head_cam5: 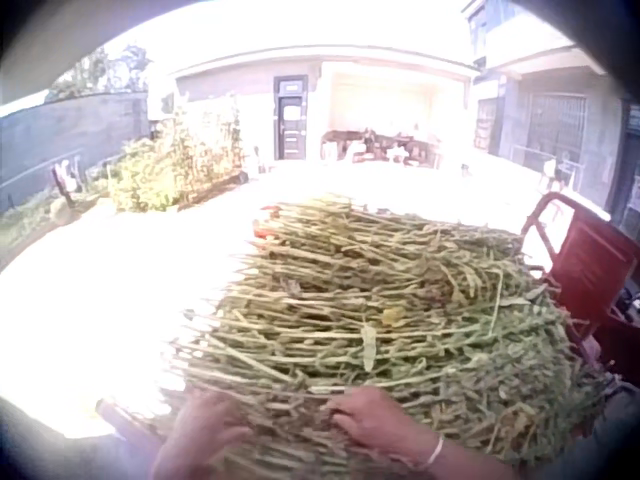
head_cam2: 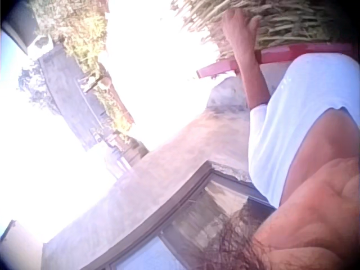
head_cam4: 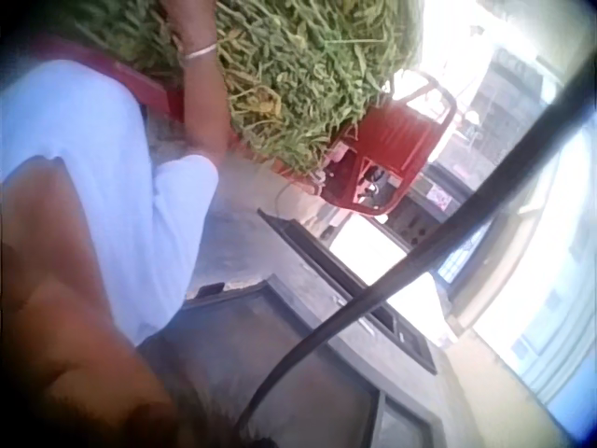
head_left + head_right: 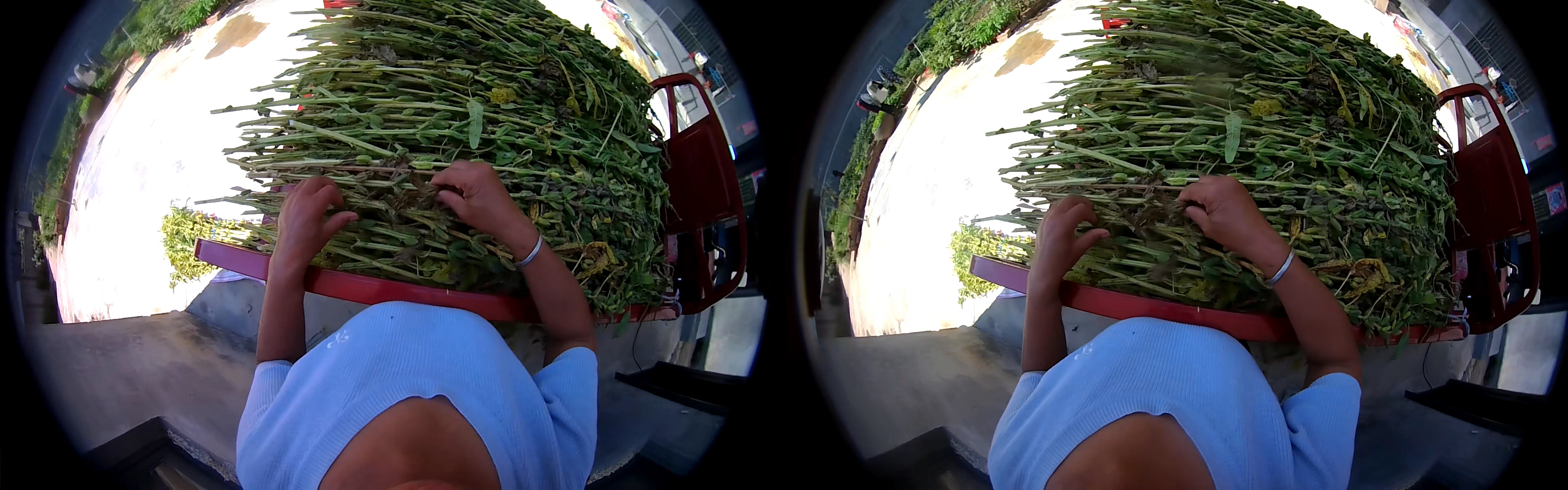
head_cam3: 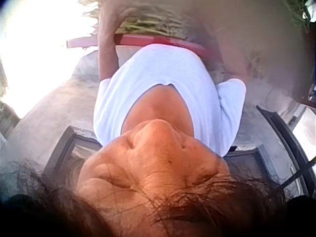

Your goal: The person gathers long green plant stems from a red cart, aligns them into bundles, and secures them using blue plastic ties. The person repeatedly picks up stems, arranges them, and ties them together, then places the finished bundles on the ground.

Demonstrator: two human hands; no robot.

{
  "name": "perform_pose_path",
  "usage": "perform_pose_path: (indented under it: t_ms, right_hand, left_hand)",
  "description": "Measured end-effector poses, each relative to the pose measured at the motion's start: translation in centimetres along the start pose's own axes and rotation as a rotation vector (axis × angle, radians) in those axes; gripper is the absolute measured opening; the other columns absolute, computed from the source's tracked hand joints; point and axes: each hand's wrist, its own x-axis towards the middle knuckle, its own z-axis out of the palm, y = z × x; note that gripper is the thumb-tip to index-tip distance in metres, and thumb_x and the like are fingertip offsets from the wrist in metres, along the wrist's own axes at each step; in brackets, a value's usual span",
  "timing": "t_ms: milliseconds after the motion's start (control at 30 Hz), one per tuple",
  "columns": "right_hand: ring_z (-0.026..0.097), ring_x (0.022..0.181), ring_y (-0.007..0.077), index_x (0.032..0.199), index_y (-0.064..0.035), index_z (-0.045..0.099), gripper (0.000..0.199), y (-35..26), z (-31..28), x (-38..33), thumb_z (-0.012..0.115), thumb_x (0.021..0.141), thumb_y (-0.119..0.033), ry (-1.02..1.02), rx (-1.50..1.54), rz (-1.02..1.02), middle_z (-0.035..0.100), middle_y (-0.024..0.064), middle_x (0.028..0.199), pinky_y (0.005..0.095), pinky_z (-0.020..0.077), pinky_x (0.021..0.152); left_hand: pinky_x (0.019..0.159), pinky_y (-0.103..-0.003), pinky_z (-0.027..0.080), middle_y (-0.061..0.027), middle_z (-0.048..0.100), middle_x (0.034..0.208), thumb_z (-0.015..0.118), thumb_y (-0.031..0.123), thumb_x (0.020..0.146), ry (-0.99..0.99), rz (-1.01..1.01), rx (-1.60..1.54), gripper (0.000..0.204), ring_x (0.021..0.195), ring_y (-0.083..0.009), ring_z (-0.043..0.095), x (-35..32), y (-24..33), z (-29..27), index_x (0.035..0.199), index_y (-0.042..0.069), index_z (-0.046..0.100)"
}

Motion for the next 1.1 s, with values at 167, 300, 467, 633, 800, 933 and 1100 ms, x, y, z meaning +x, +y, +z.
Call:
perform_pose_path:
  t_ms: [167,300,467,633,800,933,1100]
  right_hand:
    - [0.063,0.076,0.0101,0.095,0.0008,0.069,0.012,-0.1,-3.9,-0.7,0.072,0.085,-0.005,0.308,0.623,0.208,0.069,0.0029,0.085,0.0252,0.0502,0.066]
    - [0.061,0.077,0.0065,0.099,-0.0006,0.069,0.011,1.4,-11.5,-1.0,0.068,0.088,-0.001,0.712,0.888,-0.039,0.069,0.0015,0.088,0.0217,0.0500,0.070]
    - [0.064,0.073,0.0123,0.093,-0.0015,0.066,0.006,3.0,-14.9,0.9,0.068,0.087,-0.002,0.615,0.287,-0.069,0.067,0.0037,0.088,0.0252,0.0514,0.065]
    - [0.062,0.082,0.0317,0.093,-0.0026,0.059,0.023,8.7,-9.6,4.8,0.063,0.072,0.007,0.141,-0.229,-0.367,0.058,0.0112,0.094,0.0410,0.0510,0.072]
    - [0.062,0.085,0.0351,0.097,-0.0061,0.063,0.026,10.3,-7.1,5.8,0.057,0.075,0.007,-0.025,-0.412,-0.282,0.060,0.0109,0.097,0.0398,0.0511,0.070]
    - [0.065,0.083,0.0265,0.098,-0.0044,0.062,0.017,12.7,-7.3,5.9,0.059,0.083,0.004,0.107,-0.079,-0.113,0.064,0.0067,0.093,0.0357,0.0519,0.068]
    - [0.062,0.070,0.0137,0.100,-0.0010,0.061,0.007,8.7,-10.8,5.0,0.058,0.095,-0.005,0.598,0.811,0.187,0.066,0.0064,0.083,0.0303,0.0523,0.065]
  left_hand:
    - [0.072,-0.043,0.049,-0.0067,0.062,0.099,0.075,0.008,0.073,0.079,0.099,0.004,0.018,0.086,-0.0303,0.061,0.1,-0.1,1.2,0.079,0.004,0.058]
    - [0.072,-0.044,0.049,-0.0068,0.061,0.098,0.067,0.006,0.081,0.222,0.072,0.080,0.013,0.085,-0.0312,0.061,0.2,0.6,1.6,0.086,0.005,0.056]
    - [0.067,-0.044,0.050,-0.0071,0.060,0.096,0.061,0.009,0.087,0.470,-0.036,0.359,0.011,0.079,-0.0321,0.062,0.9,2.0,2.3,0.089,0.007,0.051]
    - [0.057,-0.031,0.045,-0.0101,0.061,0.090,0.057,-0.007,0.084,0.655,0.127,0.208,0.016,0.067,-0.0192,0.053,5.3,4.6,-0.2,0.082,0.004,0.046]
    - [0.051,-0.024,0.038,-0.0098,0.065,0.096,0.052,-0.003,0.089,0.348,0.078,-0.398,0.011,0.059,-0.0096,0.045,6.6,5.3,0.5,0.084,0.005,0.045]
    - [0.051,-0.022,0.038,-0.0097,0.064,0.087,0.049,0.008,0.098,0.256,-0.112,-1.262,0.011,0.058,-0.0090,0.046,5.2,5.0,1.3,0.087,0.008,0.046]
    - [0.047,-0.018,0.032,-0.0046,0.057,0.074,0.045,0.013,0.103,0.345,-0.234,-1.281,0.012,0.055,-0.0051,0.040,5.6,4.0,2.2,0.091,0.009,0.048]
